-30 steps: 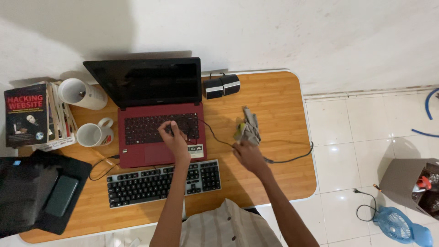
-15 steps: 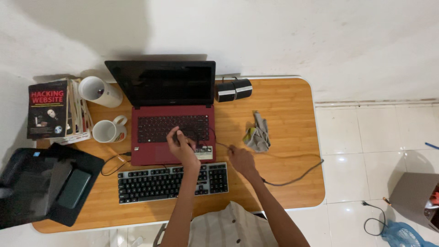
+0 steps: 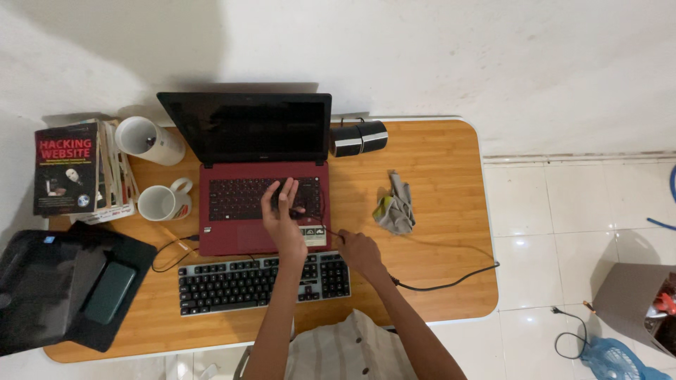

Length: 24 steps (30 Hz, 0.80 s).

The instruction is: The person cleans a wooden desk using a cloth. They wipe the surface around a laptop, keyboard, and tablet, moving items aside as needed. They also wipe the tablet and laptop surfaces and organize cables.

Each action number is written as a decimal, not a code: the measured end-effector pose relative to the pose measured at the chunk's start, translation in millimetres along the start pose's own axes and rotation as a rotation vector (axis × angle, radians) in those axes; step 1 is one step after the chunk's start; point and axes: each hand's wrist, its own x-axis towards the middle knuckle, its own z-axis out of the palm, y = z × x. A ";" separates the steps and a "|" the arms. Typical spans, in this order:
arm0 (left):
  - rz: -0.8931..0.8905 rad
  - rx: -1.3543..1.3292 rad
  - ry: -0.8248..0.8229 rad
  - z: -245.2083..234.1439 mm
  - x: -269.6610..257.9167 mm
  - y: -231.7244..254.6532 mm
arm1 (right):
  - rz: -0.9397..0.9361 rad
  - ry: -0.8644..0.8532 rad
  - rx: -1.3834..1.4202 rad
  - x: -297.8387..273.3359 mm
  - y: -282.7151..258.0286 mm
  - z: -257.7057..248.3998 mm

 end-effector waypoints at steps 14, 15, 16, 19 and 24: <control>-0.122 0.396 -0.203 -26.2 -4.0 -43.2 | -0.112 -0.141 0.010 -5.9 -12.7 -48.2; -0.160 0.355 -0.188 -29.7 1.0 -45.7 | -0.217 -0.052 0.043 -4.1 -11.5 -52.3; -0.145 0.391 -0.216 -33.7 4.3 -47.7 | -0.322 0.031 0.077 -4.8 -9.2 -54.8; -0.174 0.516 -0.269 -46.3 8.8 -48.5 | -0.290 0.193 0.156 -7.0 -2.6 -55.5; -0.343 0.532 -0.346 -39.2 7.7 -38.8 | -0.086 0.194 0.162 0.6 7.3 -61.7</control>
